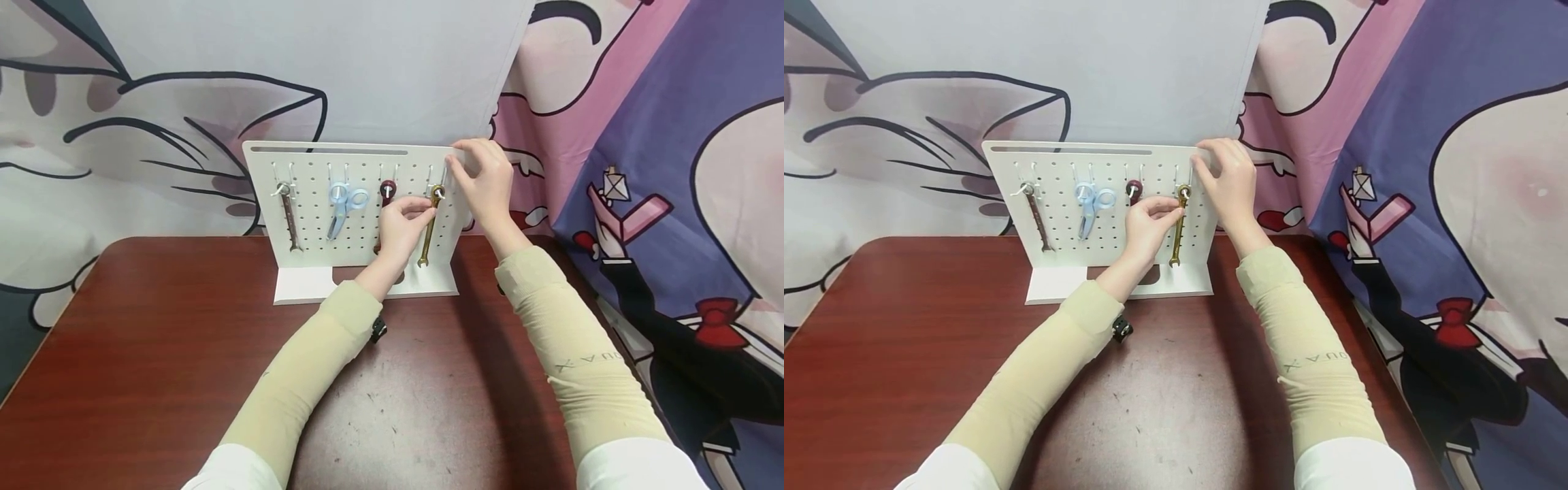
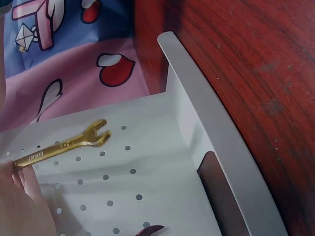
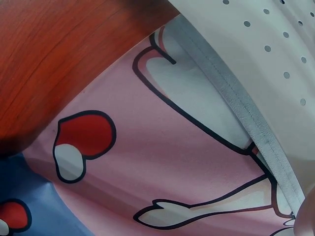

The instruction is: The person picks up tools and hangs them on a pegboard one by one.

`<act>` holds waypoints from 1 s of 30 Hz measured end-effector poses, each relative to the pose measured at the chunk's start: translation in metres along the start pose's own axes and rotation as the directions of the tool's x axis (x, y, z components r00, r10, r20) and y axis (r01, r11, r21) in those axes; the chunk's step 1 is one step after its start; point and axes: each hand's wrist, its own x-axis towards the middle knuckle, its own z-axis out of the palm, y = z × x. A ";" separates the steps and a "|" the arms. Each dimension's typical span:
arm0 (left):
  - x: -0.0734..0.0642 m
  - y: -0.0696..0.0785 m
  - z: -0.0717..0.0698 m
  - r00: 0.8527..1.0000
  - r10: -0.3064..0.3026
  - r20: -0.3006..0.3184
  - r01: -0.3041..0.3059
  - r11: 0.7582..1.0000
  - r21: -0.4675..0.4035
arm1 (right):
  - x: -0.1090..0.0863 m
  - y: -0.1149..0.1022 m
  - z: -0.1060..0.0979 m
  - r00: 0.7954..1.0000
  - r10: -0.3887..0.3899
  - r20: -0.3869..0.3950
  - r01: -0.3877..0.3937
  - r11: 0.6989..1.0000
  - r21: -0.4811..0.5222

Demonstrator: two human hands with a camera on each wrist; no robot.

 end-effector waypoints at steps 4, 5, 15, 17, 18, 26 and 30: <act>0.002 -0.002 0.004 0.997 0.026 -0.073 -0.023 0.999 0.035 | 0.000 -0.001 0.002 1.000 0.015 0.002 -0.015 1.000 0.002; 0.002 -0.002 0.005 0.995 0.030 -0.090 -0.026 0.999 0.046 | 0.000 -0.002 0.002 1.000 0.016 0.004 -0.016 1.000 0.002; 0.001 0.001 0.011 0.988 0.042 -0.148 -0.031 0.996 0.078 | -0.001 0.000 0.001 1.000 0.019 -0.003 -0.019 1.000 -0.006; 0.001 0.000 0.009 0.987 0.060 -0.150 -0.046 0.995 0.093 | -0.001 -0.001 0.001 1.000 0.017 -0.001 -0.017 1.000 -0.006; 0.000 -0.001 0.007 0.986 0.068 -0.149 -0.053 0.993 0.103 | -0.001 -0.001 0.001 1.000 0.017 0.001 -0.017 1.000 -0.006; -0.005 -0.011 -0.004 0.990 0.118 -0.075 -0.106 0.985 0.138 | -0.002 0.001 0.000 1.000 0.001 0.000 -0.001 1.000 -0.016; -0.009 -0.017 -0.013 0.990 0.138 -0.019 -0.134 0.981 0.138 | 0.000 -0.001 0.001 1.000 0.006 -0.005 -0.006 1.000 -0.002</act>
